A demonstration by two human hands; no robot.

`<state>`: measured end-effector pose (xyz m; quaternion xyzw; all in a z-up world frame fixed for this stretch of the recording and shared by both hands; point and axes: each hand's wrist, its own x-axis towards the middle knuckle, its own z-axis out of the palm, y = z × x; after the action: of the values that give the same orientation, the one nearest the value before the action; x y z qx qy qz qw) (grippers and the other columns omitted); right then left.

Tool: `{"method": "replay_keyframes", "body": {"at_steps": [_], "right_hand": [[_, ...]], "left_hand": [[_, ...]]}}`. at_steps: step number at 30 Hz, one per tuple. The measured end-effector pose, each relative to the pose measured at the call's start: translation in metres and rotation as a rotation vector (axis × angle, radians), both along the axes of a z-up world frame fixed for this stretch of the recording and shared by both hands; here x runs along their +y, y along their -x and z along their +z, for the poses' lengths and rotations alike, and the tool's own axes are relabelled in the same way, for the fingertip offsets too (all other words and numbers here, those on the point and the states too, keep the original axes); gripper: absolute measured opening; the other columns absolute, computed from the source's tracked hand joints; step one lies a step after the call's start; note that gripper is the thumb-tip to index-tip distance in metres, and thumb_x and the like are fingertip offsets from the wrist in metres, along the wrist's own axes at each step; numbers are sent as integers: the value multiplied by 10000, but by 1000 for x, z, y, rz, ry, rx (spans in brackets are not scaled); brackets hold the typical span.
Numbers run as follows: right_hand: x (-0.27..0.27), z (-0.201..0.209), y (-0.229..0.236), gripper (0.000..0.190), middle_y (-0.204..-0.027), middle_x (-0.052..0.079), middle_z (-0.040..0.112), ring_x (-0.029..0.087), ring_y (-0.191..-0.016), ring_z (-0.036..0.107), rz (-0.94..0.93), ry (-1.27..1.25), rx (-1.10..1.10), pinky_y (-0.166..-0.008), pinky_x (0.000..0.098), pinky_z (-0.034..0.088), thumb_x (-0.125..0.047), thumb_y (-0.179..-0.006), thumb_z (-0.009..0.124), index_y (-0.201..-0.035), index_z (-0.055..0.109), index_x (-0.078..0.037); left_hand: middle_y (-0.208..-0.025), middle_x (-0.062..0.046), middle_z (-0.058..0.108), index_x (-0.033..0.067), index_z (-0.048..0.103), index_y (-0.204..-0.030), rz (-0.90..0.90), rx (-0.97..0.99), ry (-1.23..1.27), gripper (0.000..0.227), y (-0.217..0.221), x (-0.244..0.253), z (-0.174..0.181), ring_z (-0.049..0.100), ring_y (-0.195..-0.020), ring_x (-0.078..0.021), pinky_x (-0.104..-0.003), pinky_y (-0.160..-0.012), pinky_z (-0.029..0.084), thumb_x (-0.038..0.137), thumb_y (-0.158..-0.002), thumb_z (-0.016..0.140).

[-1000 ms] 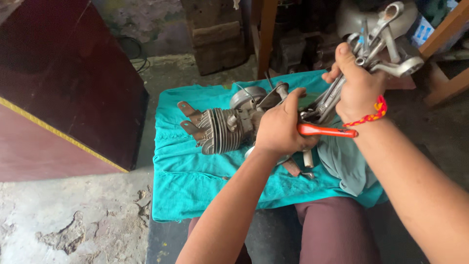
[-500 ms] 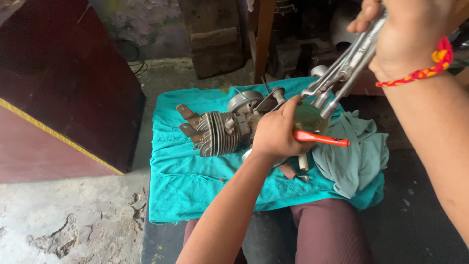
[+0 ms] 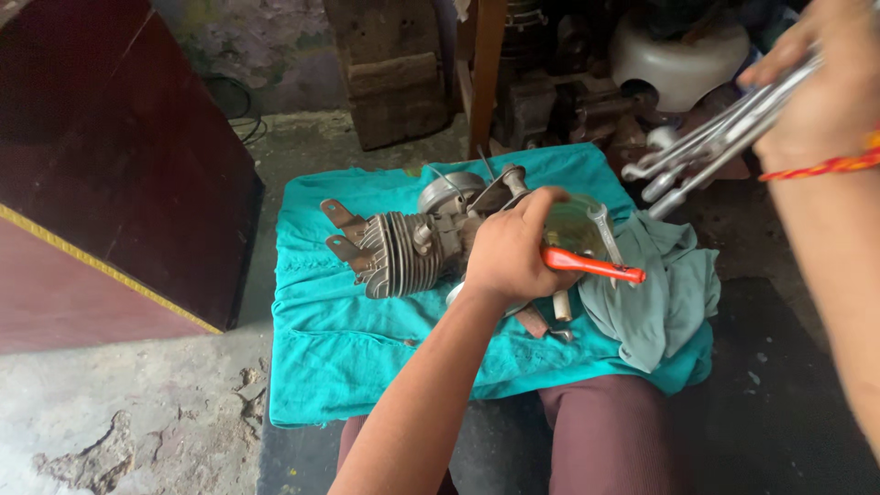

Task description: The person cleans and assembles a small engine cylinder on a cloth spread over their lap. They brush debris from the fins, use a screwdriver to position internal components, and use a wrench to tighten fasteners.

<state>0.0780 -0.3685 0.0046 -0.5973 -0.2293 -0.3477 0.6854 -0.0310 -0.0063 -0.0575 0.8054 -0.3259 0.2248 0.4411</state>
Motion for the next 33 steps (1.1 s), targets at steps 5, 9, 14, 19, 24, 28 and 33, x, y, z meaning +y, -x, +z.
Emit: {"method": "replay_keyframes", "body": {"at_steps": [5, 9, 14, 19, 24, 28, 33], "right_hand": [[77, -25, 24, 248, -892, 21, 661, 136, -636, 590, -127, -200, 65, -605, 339, 571, -184, -1025, 800, -1171, 612, -113], [83, -75, -6, 327, -805, 45, 670, 127, -624, 632, -315, -396, 250, -617, 320, 627, -223, -967, 874, -1060, 637, -17], [86, -129, -27, 320, -841, 24, 694, 124, -629, 637, -337, -262, 327, -579, 292, 556, -214, -925, 855, -1080, 631, -46], [93, -133, -27, 275, -776, -15, 688, 110, -606, 636, -358, -146, 294, -569, 287, 552, -172, -896, 853, -968, 597, -103], [108, -142, -6, 188, -848, 7, 693, 104, -753, 640, -174, 25, 249, -711, 269, 519, -142, -992, 820, -896, 689, -47], [115, -144, 5, 167, -824, -21, 681, 80, -719, 617, -264, -27, 314, -659, 256, 490, -125, -954, 811, -875, 672, -75], [112, -141, 14, 171, -859, -58, 660, 62, -760, 612, -230, 76, 331, -695, 244, 502, -61, -905, 812, -919, 647, -104]], "left_hand": [[-1137, -54, 673, 171, 615, -1165, -34, -35, -7, 642, 2, 2, 5, 684, -934, -364, -463, -779, 538, 330, -598, 870], [-1134, -42, 666, 170, 630, -1139, -39, -50, 5, 588, 3, 2, 6, 684, -922, -354, -459, -769, 544, 336, -624, 858], [-1100, -58, 666, 155, 616, -1144, -32, -27, -13, 619, 1, 1, 6, 675, -906, -368, -475, -755, 530, 342, -612, 868], [-1088, -65, 660, 147, 599, -1137, -39, -46, 22, 601, 1, 0, 4, 679, -925, -365, -469, -759, 532, 338, -637, 872], [-1084, -59, 669, 141, 605, -1120, -45, -36, 19, 599, 2, 2, 3, 676, -910, -369, -469, -750, 527, 328, -619, 874], [-1097, -62, 660, 144, 608, -1125, -51, -57, 7, 593, 0, 1, 3, 676, -931, -370, -472, -770, 531, 325, -624, 869], [-1107, -66, 660, 148, 613, -1110, -40, -56, -5, 597, -1, 0, 2, 670, -917, -371, -478, -768, 529, 331, -603, 869]]}}
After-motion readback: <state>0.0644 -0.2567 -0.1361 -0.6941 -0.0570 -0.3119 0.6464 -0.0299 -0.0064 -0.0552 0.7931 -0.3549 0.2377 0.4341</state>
